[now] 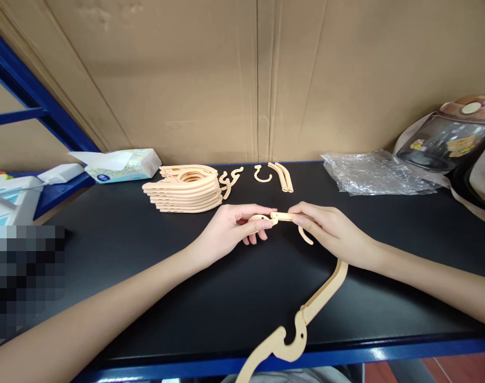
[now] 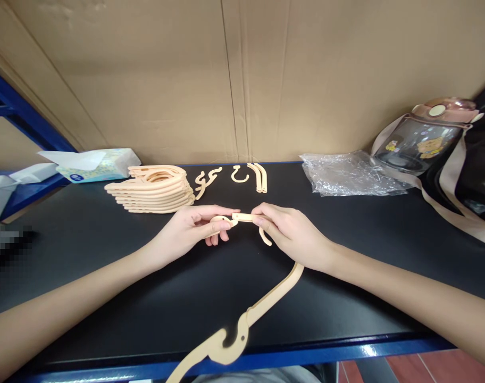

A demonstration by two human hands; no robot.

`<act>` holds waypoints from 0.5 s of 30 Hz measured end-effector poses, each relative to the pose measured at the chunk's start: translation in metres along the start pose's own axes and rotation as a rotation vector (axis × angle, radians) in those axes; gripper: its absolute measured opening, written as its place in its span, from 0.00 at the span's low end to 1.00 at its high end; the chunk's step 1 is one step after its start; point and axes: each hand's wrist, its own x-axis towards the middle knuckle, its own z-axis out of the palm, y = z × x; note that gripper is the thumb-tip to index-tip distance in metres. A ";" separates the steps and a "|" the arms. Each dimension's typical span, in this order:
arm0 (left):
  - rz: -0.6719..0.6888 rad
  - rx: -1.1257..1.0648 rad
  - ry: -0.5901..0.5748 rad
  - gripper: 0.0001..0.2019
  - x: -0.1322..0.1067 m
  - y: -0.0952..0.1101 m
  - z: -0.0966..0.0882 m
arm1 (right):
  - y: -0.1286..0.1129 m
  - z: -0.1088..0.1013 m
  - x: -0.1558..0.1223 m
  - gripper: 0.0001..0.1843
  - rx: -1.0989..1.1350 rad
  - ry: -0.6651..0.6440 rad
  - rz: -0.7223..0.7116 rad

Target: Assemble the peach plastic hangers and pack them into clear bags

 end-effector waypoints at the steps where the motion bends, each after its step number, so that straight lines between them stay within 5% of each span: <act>1: 0.006 0.005 0.002 0.15 0.000 0.000 0.000 | 0.000 0.000 0.000 0.18 0.000 0.000 -0.001; 15: 0.134 0.120 0.026 0.12 -0.002 -0.002 -0.001 | 0.000 -0.001 0.000 0.17 -0.032 -0.017 -0.032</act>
